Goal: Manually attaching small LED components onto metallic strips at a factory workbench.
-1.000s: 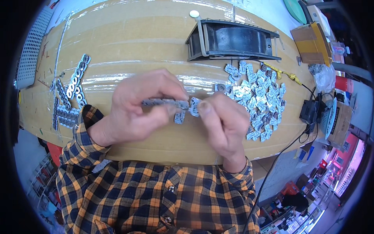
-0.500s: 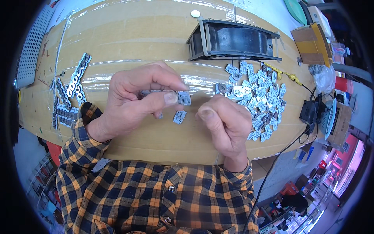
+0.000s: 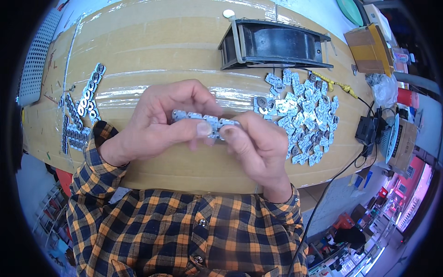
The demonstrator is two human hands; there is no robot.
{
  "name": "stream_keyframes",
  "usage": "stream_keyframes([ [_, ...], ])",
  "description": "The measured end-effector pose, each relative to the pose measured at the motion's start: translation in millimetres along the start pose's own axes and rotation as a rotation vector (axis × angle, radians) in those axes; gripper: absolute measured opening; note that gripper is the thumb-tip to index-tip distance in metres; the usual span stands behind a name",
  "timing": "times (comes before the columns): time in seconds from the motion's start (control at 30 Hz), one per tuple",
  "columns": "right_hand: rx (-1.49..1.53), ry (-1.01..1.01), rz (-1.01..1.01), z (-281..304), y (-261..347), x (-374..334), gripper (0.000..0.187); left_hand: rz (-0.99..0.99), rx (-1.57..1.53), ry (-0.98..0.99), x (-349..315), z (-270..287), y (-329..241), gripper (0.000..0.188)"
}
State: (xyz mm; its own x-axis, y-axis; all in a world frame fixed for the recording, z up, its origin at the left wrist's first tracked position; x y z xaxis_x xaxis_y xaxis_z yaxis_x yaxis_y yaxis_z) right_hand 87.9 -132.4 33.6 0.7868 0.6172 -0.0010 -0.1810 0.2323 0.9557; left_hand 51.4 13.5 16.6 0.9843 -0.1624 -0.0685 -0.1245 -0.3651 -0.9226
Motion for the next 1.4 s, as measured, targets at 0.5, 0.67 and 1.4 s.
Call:
stream_keyframes([
  [0.5, 0.332, -0.109, -0.224, 0, -23, -2, 0.029, -0.489, 0.616, -0.086, -7, -6, -25, 0.017],
  [0.67, 0.272, -0.039, -0.153, -2, -19, 0, 0.029, -0.588, 0.708, -0.198, -12, -9, -27, 0.021],
  [1.4, 0.619, -0.071, -0.457, -7, -33, 3, 0.025, -0.437, 0.714, -0.252, -7, 3, -22, 0.02],
])
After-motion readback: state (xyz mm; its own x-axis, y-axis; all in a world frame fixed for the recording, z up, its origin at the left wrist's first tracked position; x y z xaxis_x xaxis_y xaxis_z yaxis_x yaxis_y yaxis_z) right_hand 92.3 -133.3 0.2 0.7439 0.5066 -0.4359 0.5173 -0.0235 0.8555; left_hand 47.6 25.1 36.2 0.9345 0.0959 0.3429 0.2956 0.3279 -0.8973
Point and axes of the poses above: each hand's wrist, its own x-axis towards the middle knuckle, its own z-axis out of the back of the hand, y = z × x, the point moved 7 cm from there along x, towards the middle knuckle
